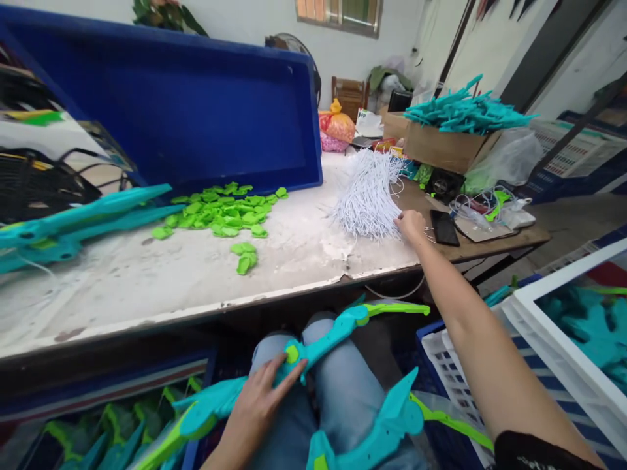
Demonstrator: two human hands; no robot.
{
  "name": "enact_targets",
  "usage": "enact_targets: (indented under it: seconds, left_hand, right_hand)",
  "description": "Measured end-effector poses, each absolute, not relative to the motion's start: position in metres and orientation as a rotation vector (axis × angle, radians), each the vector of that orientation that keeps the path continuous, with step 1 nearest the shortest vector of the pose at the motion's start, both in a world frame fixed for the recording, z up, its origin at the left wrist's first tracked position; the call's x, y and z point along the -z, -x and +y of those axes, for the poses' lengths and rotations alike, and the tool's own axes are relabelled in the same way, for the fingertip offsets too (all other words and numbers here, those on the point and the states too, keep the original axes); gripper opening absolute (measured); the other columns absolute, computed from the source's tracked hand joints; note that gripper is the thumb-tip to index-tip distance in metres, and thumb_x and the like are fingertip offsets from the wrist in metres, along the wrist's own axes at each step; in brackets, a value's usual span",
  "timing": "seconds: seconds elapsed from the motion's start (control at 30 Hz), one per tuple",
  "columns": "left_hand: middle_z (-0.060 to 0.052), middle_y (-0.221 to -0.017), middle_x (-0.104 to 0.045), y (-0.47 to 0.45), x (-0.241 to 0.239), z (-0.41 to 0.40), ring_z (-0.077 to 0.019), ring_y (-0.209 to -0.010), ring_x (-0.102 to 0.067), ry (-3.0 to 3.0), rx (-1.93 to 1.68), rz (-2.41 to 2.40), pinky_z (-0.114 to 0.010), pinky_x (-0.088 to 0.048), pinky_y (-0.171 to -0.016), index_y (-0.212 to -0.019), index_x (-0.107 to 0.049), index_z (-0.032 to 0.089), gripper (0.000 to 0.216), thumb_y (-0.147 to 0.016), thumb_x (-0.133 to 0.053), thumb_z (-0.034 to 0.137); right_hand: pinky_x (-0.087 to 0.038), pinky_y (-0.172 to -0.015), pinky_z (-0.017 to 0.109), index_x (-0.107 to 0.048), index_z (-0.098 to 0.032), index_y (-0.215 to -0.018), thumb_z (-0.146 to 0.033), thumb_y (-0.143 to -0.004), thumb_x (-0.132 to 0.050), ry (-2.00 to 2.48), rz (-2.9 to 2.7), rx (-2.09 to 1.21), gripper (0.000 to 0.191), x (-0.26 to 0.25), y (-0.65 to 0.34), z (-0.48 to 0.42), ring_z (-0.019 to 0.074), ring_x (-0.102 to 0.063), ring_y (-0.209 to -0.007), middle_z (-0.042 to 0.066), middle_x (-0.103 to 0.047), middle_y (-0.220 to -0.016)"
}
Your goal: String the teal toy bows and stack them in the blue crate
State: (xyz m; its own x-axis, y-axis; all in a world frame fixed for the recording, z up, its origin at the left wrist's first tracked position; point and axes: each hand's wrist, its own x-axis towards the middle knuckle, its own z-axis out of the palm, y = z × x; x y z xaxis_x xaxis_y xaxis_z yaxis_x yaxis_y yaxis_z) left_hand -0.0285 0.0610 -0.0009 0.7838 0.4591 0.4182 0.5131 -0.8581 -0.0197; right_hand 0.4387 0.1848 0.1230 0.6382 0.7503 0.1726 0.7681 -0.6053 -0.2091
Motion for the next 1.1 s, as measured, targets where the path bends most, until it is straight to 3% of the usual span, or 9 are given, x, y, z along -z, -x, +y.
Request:
enact_targets:
  seconds: [0.13,0.37,0.47,0.63,0.77,0.87,1.0,1.1]
  left_hand:
    - [-0.009,-0.128,-0.057,0.039,0.014,0.053,-0.0268,-0.113,-0.057,2.855,0.587,-0.743,-0.035,-0.054,-0.084,-0.128,-0.055,0.042,0.054,-0.085,-0.041,0.011]
    - [-0.008,-0.129,-0.057,0.042,0.013,0.052,-0.0264,-0.114,-0.058,2.853,0.589,-0.765,-0.034,-0.055,-0.084,-0.129,-0.054,0.042,0.053,-0.086,-0.042,0.014]
    - [-0.008,-0.128,-0.058,0.043,0.011,0.053,-0.0265,-0.114,-0.058,2.839,0.620,-0.793,-0.035,-0.055,-0.084,-0.127,-0.055,0.043,0.054,-0.085,-0.040,0.012]
    - [-0.008,-0.127,-0.058,0.046,0.005,0.061,-0.0272,-0.113,-0.057,2.883,0.575,-0.765,-0.037,-0.055,-0.084,-0.125,-0.058,0.041,0.054,-0.084,-0.041,0.011]
    - [-0.012,-0.130,-0.053,0.047,-0.004,0.060,-0.0328,-0.118,-0.053,2.947,0.603,-0.779,-0.045,-0.054,-0.087,-0.121,-0.062,0.034,0.044,-0.085,-0.047,0.014]
    - [-0.017,-0.133,-0.049,0.033,-0.020,0.047,-0.0386,-0.123,-0.046,2.981,0.781,-0.834,-0.055,-0.048,-0.093,-0.115,-0.064,0.025,0.033,-0.084,-0.056,0.019]
    - [-0.011,-0.113,-0.064,-0.030,-0.044,0.020,-0.0264,-0.108,-0.059,3.338,0.974,-0.987,-0.043,-0.050,-0.093,-0.111,-0.064,0.022,0.025,-0.088,-0.053,0.024]
    - [-0.011,-0.119,-0.064,-0.106,-0.051,0.002,-0.0216,-0.101,-0.063,3.920,0.740,-1.302,-0.034,-0.054,-0.085,-0.120,-0.059,0.018,0.035,-0.089,-0.050,0.033]
  right_hand:
    - [-0.044,-0.088,0.034,-0.073,-0.013,-0.098,-0.020,-0.078,-0.061,2.578,-1.217,0.027,0.024,-0.125,-0.440,0.197,0.0266,-0.061,-0.106,0.018,-0.069,-0.104]
    - [-0.047,-0.087,0.041,-0.072,-0.007,-0.094,-0.011,-0.071,-0.063,2.482,-1.028,-0.107,0.025,-0.139,-0.442,0.211,0.0317,-0.062,-0.105,0.025,-0.067,-0.106]
    - [-0.050,-0.078,0.037,-0.072,-0.009,-0.088,-0.015,-0.069,-0.065,2.371,-0.947,-0.197,0.022,-0.146,-0.442,0.195,0.0293,-0.065,-0.093,0.021,-0.070,-0.097]
    - [-0.043,-0.047,0.024,-0.071,-0.011,-0.073,-0.029,-0.068,-0.067,2.105,-0.937,-0.540,0.019,-0.128,-0.411,0.098,0.0133,-0.057,-0.053,0.008,-0.069,-0.065]
    - [-0.034,-0.043,0.021,-0.068,-0.014,-0.063,-0.038,-0.056,-0.076,1.755,-0.797,-0.969,0.027,-0.095,-0.376,-0.015,0.0076,-0.046,-0.045,0.003,-0.064,-0.056]
    - [-0.029,-0.044,0.020,-0.068,-0.015,-0.062,-0.039,-0.051,-0.081,1.635,-0.580,-1.054,0.030,-0.084,-0.361,-0.081,0.0059,-0.043,-0.045,0.000,-0.062,-0.055]
    - [-0.028,-0.044,0.020,-0.067,-0.016,-0.062,-0.040,-0.050,-0.084,1.612,-0.412,-1.020,0.032,-0.086,-0.350,-0.117,0.0053,-0.042,-0.045,-0.002,-0.060,-0.055]
    - [-0.028,-0.042,0.020,-0.067,-0.016,-0.063,-0.041,-0.048,-0.086,1.534,-0.331,-1.052,0.034,-0.088,-0.340,-0.115,0.0057,-0.044,-0.046,-0.001,-0.060,-0.056]
